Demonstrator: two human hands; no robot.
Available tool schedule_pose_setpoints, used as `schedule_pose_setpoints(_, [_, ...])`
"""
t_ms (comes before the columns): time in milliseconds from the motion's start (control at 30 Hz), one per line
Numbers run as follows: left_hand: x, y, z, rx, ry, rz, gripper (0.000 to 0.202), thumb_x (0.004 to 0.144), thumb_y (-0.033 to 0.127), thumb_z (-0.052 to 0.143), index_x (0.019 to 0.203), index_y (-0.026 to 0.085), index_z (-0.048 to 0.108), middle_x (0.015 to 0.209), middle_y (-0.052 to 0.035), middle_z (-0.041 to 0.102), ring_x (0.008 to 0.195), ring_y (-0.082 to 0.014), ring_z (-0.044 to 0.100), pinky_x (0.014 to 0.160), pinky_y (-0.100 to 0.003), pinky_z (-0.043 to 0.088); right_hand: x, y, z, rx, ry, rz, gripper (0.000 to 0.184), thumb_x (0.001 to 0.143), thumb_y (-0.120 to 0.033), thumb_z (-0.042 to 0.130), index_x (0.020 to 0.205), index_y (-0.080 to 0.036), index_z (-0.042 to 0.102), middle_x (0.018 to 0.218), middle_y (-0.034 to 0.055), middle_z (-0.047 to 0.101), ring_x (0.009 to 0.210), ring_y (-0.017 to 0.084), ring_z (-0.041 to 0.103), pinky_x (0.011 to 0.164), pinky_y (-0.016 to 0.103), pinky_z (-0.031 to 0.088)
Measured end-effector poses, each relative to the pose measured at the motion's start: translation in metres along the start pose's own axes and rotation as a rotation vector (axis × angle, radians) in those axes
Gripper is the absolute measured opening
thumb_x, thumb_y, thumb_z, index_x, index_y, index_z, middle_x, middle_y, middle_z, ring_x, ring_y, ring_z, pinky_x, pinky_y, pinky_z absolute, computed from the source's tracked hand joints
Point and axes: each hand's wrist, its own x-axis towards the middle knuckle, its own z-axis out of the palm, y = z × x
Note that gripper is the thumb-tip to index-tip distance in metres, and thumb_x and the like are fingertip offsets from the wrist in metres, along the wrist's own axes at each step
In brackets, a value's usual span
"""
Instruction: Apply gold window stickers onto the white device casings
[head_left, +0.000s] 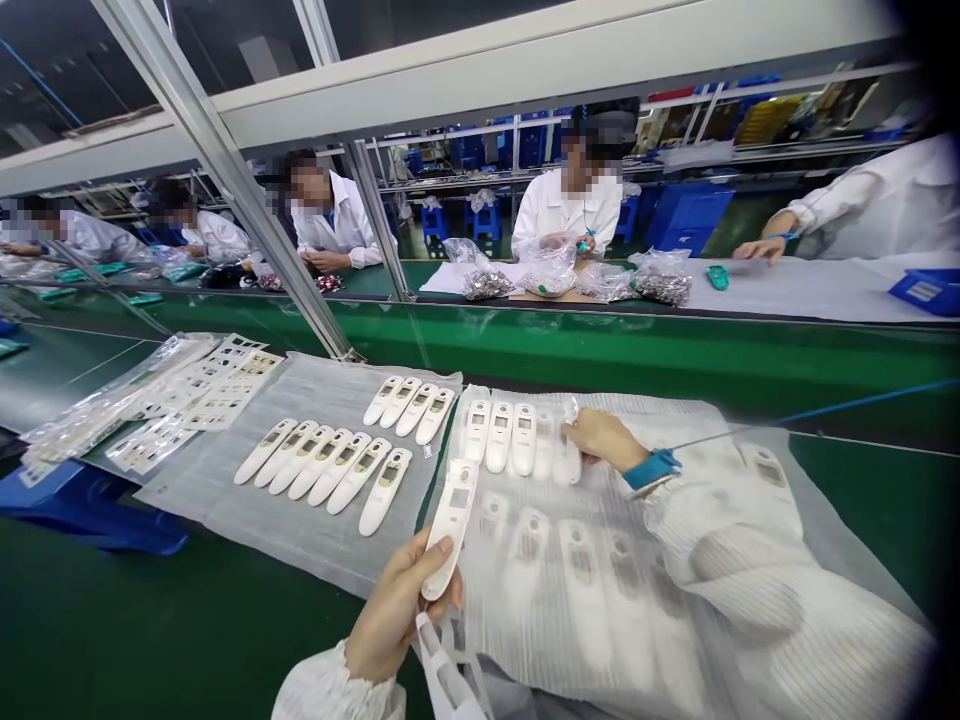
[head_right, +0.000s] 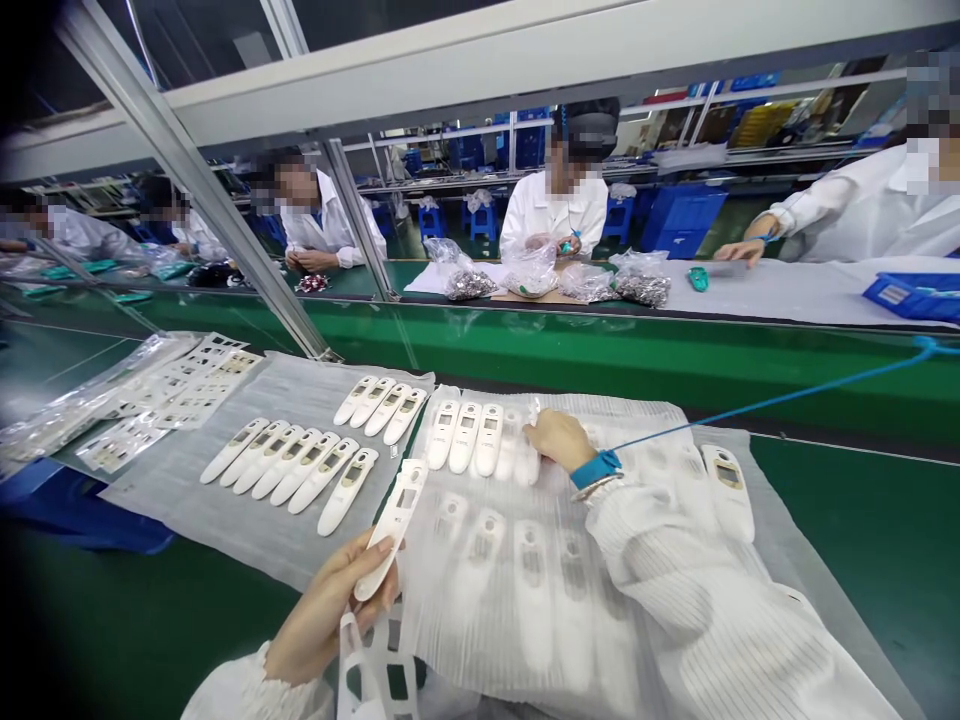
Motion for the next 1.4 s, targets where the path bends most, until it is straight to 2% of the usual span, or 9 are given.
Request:
schedule_pose_setpoints(200, [-0.023, 0.007, -0.016, -0.057, 0.077, 0.034, 0.032, 0.084, 0.046, 0.060, 0.084, 0.015, 0.051, 0.051, 0.0019, 0.056, 0.033, -0.0008, 0.027, 0.036, -0.015, 0.018, -0.005, -0.019, -0.002, 0.007, -0.052, -0.089, 0.041, 0.093, -0.050, 0.045, 0.088, -0.013, 0.062, 0.074, 0.0012, 0.064, 0.061, 0.011, 0.060, 0.063, 0.029, 0.051])
schedule_pose_setpoints(333, [-0.034, 0.010, -0.027, -0.122, 0.112, 0.055, 0.030, 0.083, 0.043, 0.063, 0.085, 0.015, 0.052, 0.052, 0.0013, 0.057, 0.032, -0.0004, 0.027, 0.036, -0.014, 0.023, -0.012, -0.017, 0.005, -0.068, 0.101, -0.167, 0.032, 0.091, -0.044, 0.050, 0.098, -0.015, 0.060, 0.093, 0.0045, 0.064, 0.079, 0.015, 0.061, 0.074, 0.035, 0.049])
schedule_pose_setpoints(433, [-0.036, 0.014, -0.024, -0.141, 0.102, 0.065, 0.028, 0.084, 0.042, 0.061, 0.086, 0.016, 0.051, 0.052, 0.0014, 0.057, 0.032, -0.0008, 0.028, 0.036, -0.013, 0.023, -0.017, -0.017, 0.016, -0.136, 0.213, -0.247, 0.031, 0.087, -0.042, 0.056, 0.103, -0.016, 0.058, 0.110, 0.0077, 0.057, 0.099, 0.021, 0.054, 0.084, 0.039, 0.045])
schedule_pose_setpoints(667, [-0.030, 0.012, -0.010, -0.091, 0.018, 0.066, 0.029, 0.086, 0.043, 0.058, 0.091, 0.015, 0.052, 0.050, 0.0017, 0.057, 0.031, -0.0014, 0.027, 0.034, -0.015, 0.021, -0.013, -0.017, 0.026, -0.218, 0.311, -0.268, 0.030, 0.086, -0.044, 0.057, 0.087, -0.014, 0.062, 0.111, 0.0092, 0.055, 0.111, 0.025, 0.046, 0.089, 0.041, 0.041])
schedule_pose_setpoints(767, [-0.032, 0.011, -0.009, -0.079, 0.021, 0.056, 0.030, 0.086, 0.043, 0.058, 0.093, 0.015, 0.051, 0.050, 0.0020, 0.056, 0.031, -0.0014, 0.027, 0.035, -0.015, 0.021, -0.006, -0.015, 0.023, -0.224, 0.296, -0.239, 0.028, 0.087, -0.042, 0.056, 0.090, -0.015, 0.062, 0.114, 0.0083, 0.056, 0.111, 0.023, 0.048, 0.091, 0.043, 0.041])
schedule_pose_setpoints(933, [-0.039, 0.020, -0.004, -0.074, 0.001, 0.050, 0.032, 0.085, 0.045, 0.058, 0.093, 0.015, 0.051, 0.051, 0.0020, 0.057, 0.032, -0.0009, 0.028, 0.036, -0.014, 0.022, 0.003, -0.014, 0.019, -0.181, 0.203, -0.158, 0.033, 0.090, -0.044, 0.052, 0.101, -0.014, 0.060, 0.106, 0.0074, 0.061, 0.092, 0.019, 0.059, 0.081, 0.040, 0.049])
schedule_pose_setpoints(1167, [-0.041, 0.028, 0.009, -0.092, -0.058, 0.065, 0.032, 0.082, 0.045, 0.061, 0.086, 0.014, 0.053, 0.047, 0.0011, 0.056, 0.029, -0.0015, 0.028, 0.032, -0.015, 0.020, 0.003, -0.015, 0.014, -0.084, 0.160, -0.201, 0.028, 0.090, -0.039, 0.054, 0.100, -0.015, 0.061, 0.104, 0.0062, 0.062, 0.095, 0.019, 0.059, 0.085, 0.041, 0.047])
schedule_pose_setpoints(1300, [-0.045, 0.028, -0.005, -0.186, -0.185, 0.075, 0.028, 0.083, 0.042, 0.060, 0.088, 0.016, 0.054, 0.045, 0.0020, 0.055, 0.025, -0.0029, 0.029, 0.028, -0.015, 0.020, -0.013, -0.013, 0.013, 0.014, 0.187, -0.240, 0.025, 0.089, -0.036, 0.055, 0.101, -0.014, 0.060, 0.108, 0.0077, 0.059, 0.098, 0.021, 0.056, 0.087, 0.043, 0.045])
schedule_pose_setpoints(1400, [-0.055, 0.037, -0.018, -0.271, -0.197, 0.097, 0.019, 0.085, 0.036, 0.058, 0.089, 0.018, 0.054, 0.043, 0.0052, 0.050, 0.026, -0.0036, 0.028, 0.029, -0.014, 0.025, -0.037, -0.019, 0.006, 0.142, 0.166, -0.319, 0.022, 0.089, -0.031, 0.053, 0.102, -0.014, 0.062, 0.111, 0.0110, 0.059, 0.099, 0.023, 0.056, 0.087, 0.040, 0.044])
